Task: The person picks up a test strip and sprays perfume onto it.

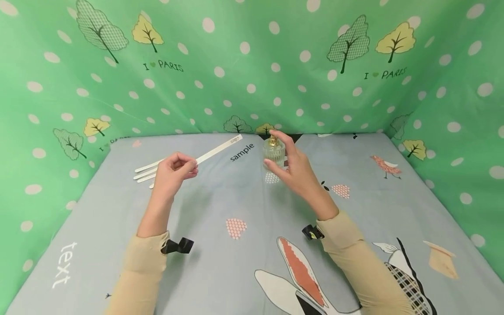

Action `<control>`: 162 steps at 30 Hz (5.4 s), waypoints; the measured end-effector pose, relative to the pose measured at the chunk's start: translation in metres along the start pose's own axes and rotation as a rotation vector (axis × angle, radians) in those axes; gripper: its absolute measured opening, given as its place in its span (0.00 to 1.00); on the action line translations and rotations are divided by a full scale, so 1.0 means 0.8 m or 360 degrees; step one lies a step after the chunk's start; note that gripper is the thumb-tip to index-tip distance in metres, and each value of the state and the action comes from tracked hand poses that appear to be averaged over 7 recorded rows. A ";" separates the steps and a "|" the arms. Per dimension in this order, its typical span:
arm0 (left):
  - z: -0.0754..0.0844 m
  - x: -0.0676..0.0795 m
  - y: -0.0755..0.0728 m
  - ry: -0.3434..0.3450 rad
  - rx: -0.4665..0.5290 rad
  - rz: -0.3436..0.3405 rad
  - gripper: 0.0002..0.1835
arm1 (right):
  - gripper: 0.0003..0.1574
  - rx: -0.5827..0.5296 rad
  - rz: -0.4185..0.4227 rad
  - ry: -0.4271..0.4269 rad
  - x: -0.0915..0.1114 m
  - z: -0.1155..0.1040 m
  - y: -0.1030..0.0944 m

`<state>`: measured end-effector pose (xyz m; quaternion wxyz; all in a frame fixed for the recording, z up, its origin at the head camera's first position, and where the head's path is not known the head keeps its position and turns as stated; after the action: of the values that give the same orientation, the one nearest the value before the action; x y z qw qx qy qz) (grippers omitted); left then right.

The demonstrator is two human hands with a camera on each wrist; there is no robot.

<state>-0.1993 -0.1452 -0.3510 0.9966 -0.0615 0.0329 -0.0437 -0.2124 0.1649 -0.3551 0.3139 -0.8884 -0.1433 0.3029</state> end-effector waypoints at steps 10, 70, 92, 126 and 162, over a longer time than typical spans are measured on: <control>0.005 -0.004 0.018 0.0018 -0.0076 -0.0036 0.07 | 0.44 -0.0010 -0.0041 -0.0014 -0.004 0.005 0.007; -0.007 -0.018 0.025 -0.0013 -0.0081 -0.0083 0.07 | 0.41 0.0446 0.0007 0.0161 -0.005 0.019 0.029; -0.014 -0.017 0.008 -0.0035 -0.0094 -0.0020 0.09 | 0.42 0.0426 0.0010 0.0163 0.000 0.021 0.025; -0.036 -0.009 -0.037 -0.0121 -0.0073 0.0131 0.09 | 0.43 0.0419 0.0030 0.0161 0.001 0.022 0.023; -0.076 0.001 -0.090 -0.0338 -0.0120 0.0274 0.08 | 0.43 0.0408 0.0023 0.0158 0.002 0.023 0.023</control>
<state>-0.2087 -0.2236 -0.4020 0.9915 -0.1000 -0.0660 0.0501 -0.2213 0.1600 -0.3789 0.4292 -0.8559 -0.0814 0.2766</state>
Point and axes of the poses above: each hand's wrist, its own x-axis away from the middle knuckle, its own y-axis out of the palm, z = x × y, the point moved 1 cm from there along -x, towards the middle knuckle, and after that the axes turned 12 degrees about -z, right-handed, at the moved point
